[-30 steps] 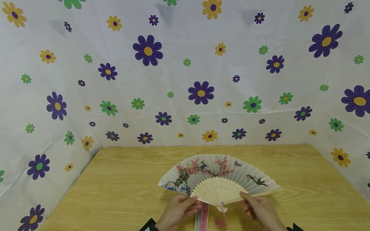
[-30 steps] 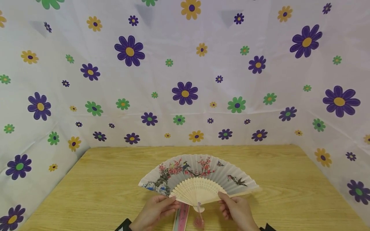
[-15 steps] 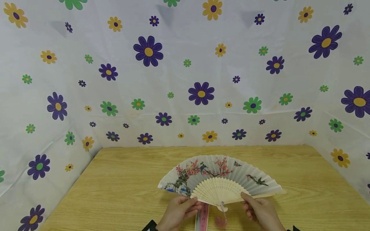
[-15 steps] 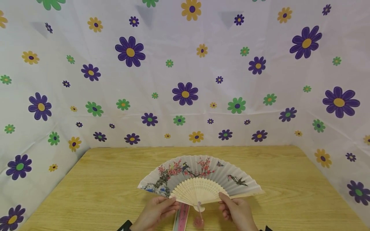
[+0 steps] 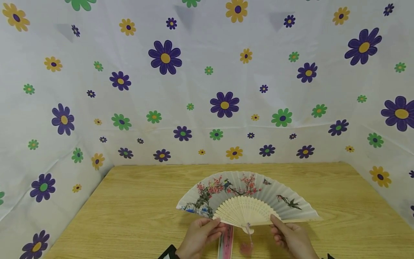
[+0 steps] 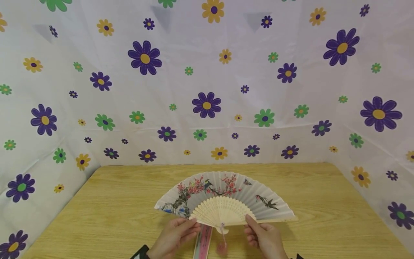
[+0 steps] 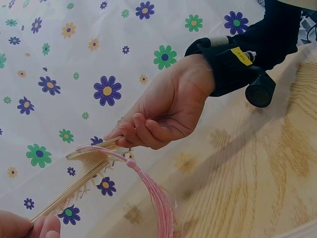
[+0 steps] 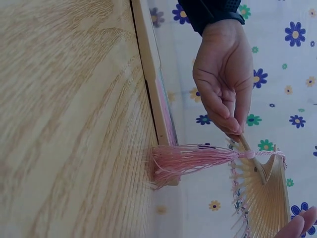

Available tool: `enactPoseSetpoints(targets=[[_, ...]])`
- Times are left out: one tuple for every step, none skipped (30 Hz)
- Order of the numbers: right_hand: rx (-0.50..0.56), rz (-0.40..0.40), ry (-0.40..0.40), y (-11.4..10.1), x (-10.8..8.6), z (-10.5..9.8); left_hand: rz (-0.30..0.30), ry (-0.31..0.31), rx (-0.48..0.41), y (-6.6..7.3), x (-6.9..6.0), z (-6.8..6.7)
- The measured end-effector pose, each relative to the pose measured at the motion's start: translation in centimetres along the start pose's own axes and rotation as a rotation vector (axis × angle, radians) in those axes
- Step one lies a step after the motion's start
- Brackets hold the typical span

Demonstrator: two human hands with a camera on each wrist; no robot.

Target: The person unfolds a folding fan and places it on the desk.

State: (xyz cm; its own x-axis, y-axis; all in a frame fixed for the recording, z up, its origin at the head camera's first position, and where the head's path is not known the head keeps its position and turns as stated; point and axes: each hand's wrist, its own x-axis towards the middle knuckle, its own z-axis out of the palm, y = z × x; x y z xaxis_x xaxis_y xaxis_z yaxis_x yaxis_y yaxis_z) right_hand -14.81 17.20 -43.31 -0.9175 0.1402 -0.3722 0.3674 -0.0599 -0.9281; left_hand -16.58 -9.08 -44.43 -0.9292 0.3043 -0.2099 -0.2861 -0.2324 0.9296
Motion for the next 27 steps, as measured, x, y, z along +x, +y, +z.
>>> enactPoseSetpoints(targets=[[0.001, 0.003, -0.001, 0.0, 0.0, -0.1, 0.001, -0.002, 0.001, 0.0, 0.1, 0.0], [0.000, 0.005, -0.002, 0.0, 0.0, -0.1, 0.000, -0.003, -0.001, -0.1, 0.1, 0.1], [-0.002, 0.007, -0.002, 0.1, 0.0, -0.2, -0.003, -0.002, -0.002, -0.1, 0.1, 0.2], [-0.004, 0.008, -0.002, 0.2, 0.0, -0.3, -0.003, -0.003, -0.003, -0.2, 0.2, 0.2], [-0.004, 0.009, -0.002, 0.2, 0.0, -0.4, -0.003, -0.003, -0.002, -0.2, 0.3, 0.3], [-0.004, 0.008, -0.005, 0.3, 0.1, -0.5, -0.004, -0.002, 0.001, -0.3, 0.4, 0.4], [-0.006, 0.007, -0.010, 0.4, 0.1, -0.7, -0.003, -0.002, 0.007, -0.3, 0.4, 0.5], [-0.008, 0.006, -0.026, 0.4, 0.2, -1.0, -0.002, 0.000, 0.013, -0.4, 0.5, 0.6], [-0.011, 0.003, -0.046, 0.5, 0.3, -1.3, -0.001, 0.001, 0.022, -0.4, 0.7, 0.8], [-0.011, 0.000, -0.067, 0.5, 0.3, -1.6, 0.000, 0.004, 0.030, -0.5, 0.8, 1.0], [-0.010, -0.003, -0.092, 0.5, 0.4, -2.0, 0.003, 0.008, 0.042, -0.5, 1.0, 1.2], [-0.009, -0.006, -0.117, 0.5, 0.5, -2.4, 0.002, 0.012, 0.055, -0.5, 1.2, 1.5], [-0.005, -0.009, -0.142, 0.4, 0.6, -2.9, 0.003, 0.018, 0.068, -0.6, 1.5, 1.8], [0.000, -0.008, -0.156, 0.3, 0.8, -3.4, 0.001, 0.027, 0.077, -0.6, 1.8, 2.2], [0.007, -0.007, -0.168, 0.1, 1.0, -4.0, -0.006, 0.034, 0.086, -0.6, 2.2, 2.7], [0.016, -0.002, -0.168, 0.0, 1.2, -4.5, -0.007, 0.040, 0.089, -0.6, 2.7, 3.3], [0.021, 0.000, -0.161, -0.3, 1.5, -5.1, -0.010, 0.047, 0.092, -0.6, 3.2, 4.0], [0.026, 0.002, -0.153, -0.5, 1.8, -5.7, -0.016, 0.054, 0.092, -0.5, 3.9, 4.7], [0.031, -0.001, -0.133, -0.7, 2.2, -6.3, -0.023, 0.061, 0.093, -0.4, 4.6, 5.5], [0.027, -0.006, -0.115, -1.0, 2.6, -7.0, -0.031, 0.068, 0.088, -0.4, 5.3, 6.4], [0.020, -0.012, -0.102, -1.2, 3.0, -7.8, -0.041, 0.073, 0.085, -0.3, 6.1, 7.3], [0.004, -0.019, -0.083, -1.5, 3.5, -8.5, -0.045, 0.081, 0.080, -0.4, 7.0, 8.2], [-0.007, -0.027, -0.070, -1.7, 4.1, -9.3, -0.055, 0.092, 0.085, -0.3, 7.8, 9.1], [-0.020, -0.033, -0.064, -2.0, 4.6, -10.1, -0.060, 0.103, 0.089, -0.3, 8.6, 10.0], [-0.036, -0.038, -0.051, -2.1, 5.2, -10.9, -0.065, 0.114, 0.086, -0.4, 9.4, 10.8], [-0.054, -0.040, -0.051, -2.2, 5.7, -11.7, -0.072, 0.123, 0.080, -0.5, 10.1, 11.5], [-0.058, -0.038, -0.048, -2.4, 6.2, -12.3, -0.075, 0.134, 0.073, -0.7, 10.8, 12.2]])
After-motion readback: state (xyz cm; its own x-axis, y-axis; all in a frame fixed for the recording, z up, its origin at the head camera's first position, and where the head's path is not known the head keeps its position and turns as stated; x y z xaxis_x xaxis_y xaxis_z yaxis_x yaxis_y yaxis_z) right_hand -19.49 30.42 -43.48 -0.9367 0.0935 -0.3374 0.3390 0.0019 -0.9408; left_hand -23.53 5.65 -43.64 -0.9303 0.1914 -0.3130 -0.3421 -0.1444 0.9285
